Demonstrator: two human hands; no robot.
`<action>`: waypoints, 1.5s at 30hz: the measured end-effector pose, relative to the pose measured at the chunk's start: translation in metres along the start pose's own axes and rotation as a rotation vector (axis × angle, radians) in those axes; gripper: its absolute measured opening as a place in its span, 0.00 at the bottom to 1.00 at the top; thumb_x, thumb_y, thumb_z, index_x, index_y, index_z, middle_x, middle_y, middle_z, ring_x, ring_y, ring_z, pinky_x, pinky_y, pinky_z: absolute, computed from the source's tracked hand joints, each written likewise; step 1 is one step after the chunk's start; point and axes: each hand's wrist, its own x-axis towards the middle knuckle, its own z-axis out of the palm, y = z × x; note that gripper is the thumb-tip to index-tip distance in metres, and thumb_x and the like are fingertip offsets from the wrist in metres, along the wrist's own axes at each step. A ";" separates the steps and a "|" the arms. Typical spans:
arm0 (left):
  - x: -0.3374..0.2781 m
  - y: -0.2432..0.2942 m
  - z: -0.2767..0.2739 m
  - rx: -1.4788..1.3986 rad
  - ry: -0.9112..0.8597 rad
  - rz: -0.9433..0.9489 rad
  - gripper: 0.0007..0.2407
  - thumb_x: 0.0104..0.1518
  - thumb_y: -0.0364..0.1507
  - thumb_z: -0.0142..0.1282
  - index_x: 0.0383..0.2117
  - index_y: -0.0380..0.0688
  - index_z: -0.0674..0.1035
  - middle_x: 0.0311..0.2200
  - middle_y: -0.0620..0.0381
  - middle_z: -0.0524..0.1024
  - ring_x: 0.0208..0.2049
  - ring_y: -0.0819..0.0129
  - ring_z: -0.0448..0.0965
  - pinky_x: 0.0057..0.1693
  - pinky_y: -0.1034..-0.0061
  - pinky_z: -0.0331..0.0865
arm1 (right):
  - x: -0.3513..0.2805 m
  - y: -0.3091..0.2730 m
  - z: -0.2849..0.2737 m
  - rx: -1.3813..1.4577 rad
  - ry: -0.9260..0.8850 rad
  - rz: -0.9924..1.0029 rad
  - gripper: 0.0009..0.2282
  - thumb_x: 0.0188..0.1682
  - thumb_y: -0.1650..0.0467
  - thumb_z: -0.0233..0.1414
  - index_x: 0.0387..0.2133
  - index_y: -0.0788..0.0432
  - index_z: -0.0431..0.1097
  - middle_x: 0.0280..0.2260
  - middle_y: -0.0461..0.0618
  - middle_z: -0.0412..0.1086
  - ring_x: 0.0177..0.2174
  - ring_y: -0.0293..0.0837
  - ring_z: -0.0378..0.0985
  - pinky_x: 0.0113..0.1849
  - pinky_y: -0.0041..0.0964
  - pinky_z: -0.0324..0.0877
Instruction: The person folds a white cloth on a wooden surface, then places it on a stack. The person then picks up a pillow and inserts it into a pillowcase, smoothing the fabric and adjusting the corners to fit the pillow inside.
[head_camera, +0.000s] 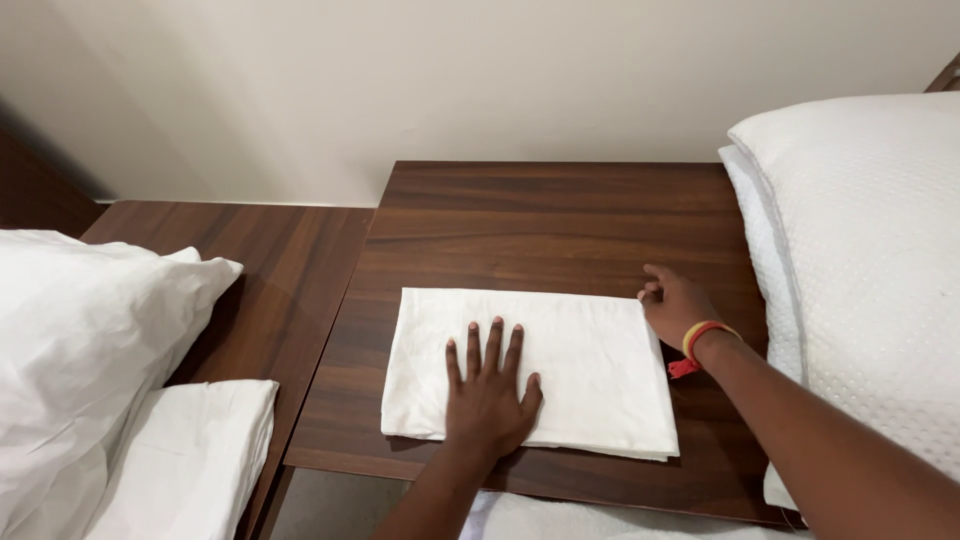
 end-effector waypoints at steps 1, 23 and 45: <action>0.000 0.016 -0.013 0.000 0.000 -0.004 0.30 0.63 0.46 0.39 0.70 0.47 0.57 0.71 0.43 0.49 0.71 0.40 0.41 0.69 0.40 0.29 | 0.003 0.002 -0.001 -0.001 -0.003 -0.002 0.21 0.53 0.69 0.50 0.61 0.58 0.66 0.51 0.56 0.76 0.50 0.51 0.79 0.53 0.40 0.72; 0.021 0.172 -0.055 -0.654 -0.222 0.100 0.06 0.56 0.26 0.57 0.34 0.37 0.83 0.33 0.42 0.80 0.34 0.48 0.82 0.40 0.59 0.76 | 0.049 -0.024 -0.088 -0.288 -0.330 0.168 0.14 0.39 0.67 0.67 0.39 0.55 0.80 0.43 0.50 0.81 0.44 0.46 0.82 0.50 0.39 0.74; 0.021 0.097 -0.112 -1.053 -0.400 -0.873 0.24 0.56 0.33 0.52 0.58 0.31 0.67 0.49 0.36 0.77 0.47 0.50 0.82 0.54 0.63 0.75 | 0.040 -0.143 -0.021 0.362 -0.563 0.323 0.09 0.50 0.71 0.55 0.41 0.63 0.74 0.32 0.53 0.76 0.28 0.45 0.78 0.31 0.39 0.77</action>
